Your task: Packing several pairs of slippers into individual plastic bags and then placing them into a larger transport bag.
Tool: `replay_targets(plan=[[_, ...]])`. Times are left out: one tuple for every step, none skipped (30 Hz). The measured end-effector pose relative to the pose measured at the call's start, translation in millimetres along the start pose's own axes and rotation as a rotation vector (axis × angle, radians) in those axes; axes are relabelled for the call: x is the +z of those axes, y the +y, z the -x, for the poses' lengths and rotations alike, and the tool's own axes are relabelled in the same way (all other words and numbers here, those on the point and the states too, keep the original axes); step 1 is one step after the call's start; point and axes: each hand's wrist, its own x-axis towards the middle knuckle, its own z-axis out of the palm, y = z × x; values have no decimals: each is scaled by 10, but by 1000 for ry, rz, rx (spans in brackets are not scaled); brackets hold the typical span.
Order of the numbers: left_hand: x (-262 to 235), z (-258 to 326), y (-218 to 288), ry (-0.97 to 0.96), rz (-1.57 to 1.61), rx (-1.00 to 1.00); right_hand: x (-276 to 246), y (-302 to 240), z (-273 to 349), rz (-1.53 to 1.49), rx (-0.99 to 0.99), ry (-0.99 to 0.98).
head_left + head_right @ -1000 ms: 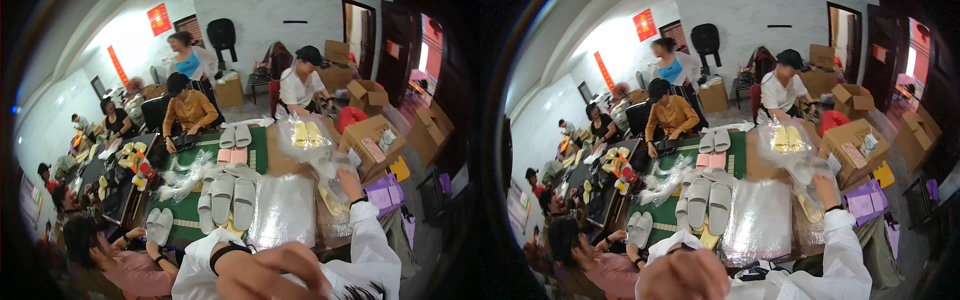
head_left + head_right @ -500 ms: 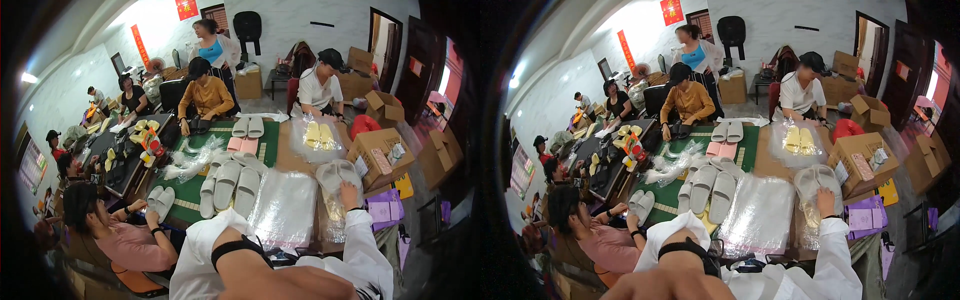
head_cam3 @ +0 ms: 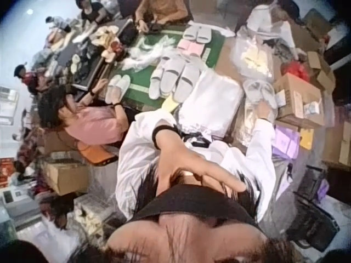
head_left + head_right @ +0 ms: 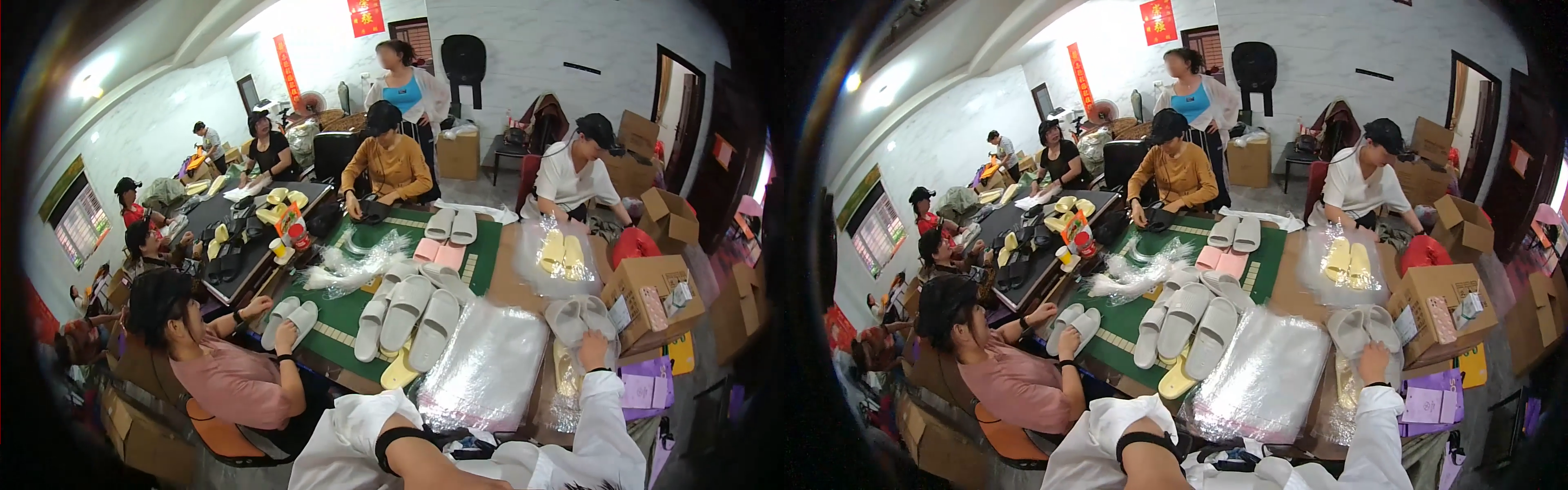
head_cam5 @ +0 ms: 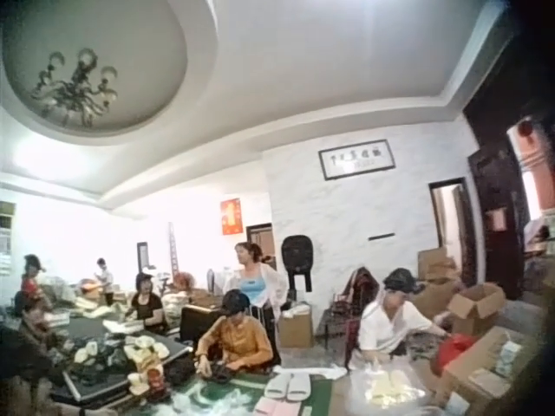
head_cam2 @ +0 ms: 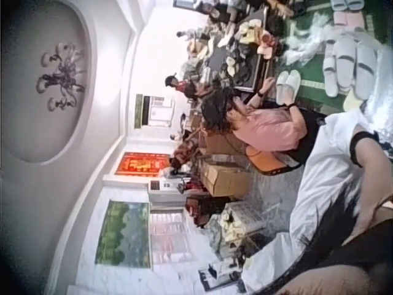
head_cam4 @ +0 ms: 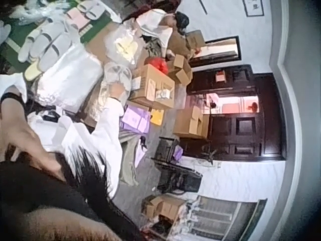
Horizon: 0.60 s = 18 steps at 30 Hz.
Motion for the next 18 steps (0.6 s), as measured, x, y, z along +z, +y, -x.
replay_targets(plan=[[-51,23,52,-36,-120,-76,-35,-15,-23,23,25,-49],[-84,40,94,-72,-239,-152,-12,6,-37,21,20,-49],[-98,58,127,-67,-240,-150,10,49,-32,1,25,-43],[-100,78,163,-46,-295,-170,34,70,-32,-19,31,-37],[-104,102,192,-25,-348,-192,56,71,-37,-20,28,-39],[-106,162,180,-17,-348,-188,17,34,-20,-9,12,16],[-105,240,147,13,-340,-187,-23,-5,-6,1,-2,72],[-92,287,134,42,-331,-187,-67,-54,-7,0,-6,67],[-82,302,188,36,-324,-189,-124,-79,-13,-52,4,78],[-63,314,267,57,-377,-197,-155,-86,-6,-104,15,90],[-56,322,318,77,-429,-206,-68,-47,41,-101,27,91],[-84,326,327,68,-425,-206,36,12,100,-87,-58,181],[-122,337,329,-26,-383,-255,131,75,168,-72,-142,270],[-129,361,351,-108,-353,-309,138,17,204,-79,-144,276],[-123,374,372,-106,-358,-316,135,-12,260,-83,-95,259],[-116,387,393,-150,-379,-321,127,-42,285,-86,-45,240],[-108,405,429,-202,-386,-330,120,-58,324,-91,-31,240],[-87,380,432,-164,-388,-268,88,-12,362,-91,-3,243]])
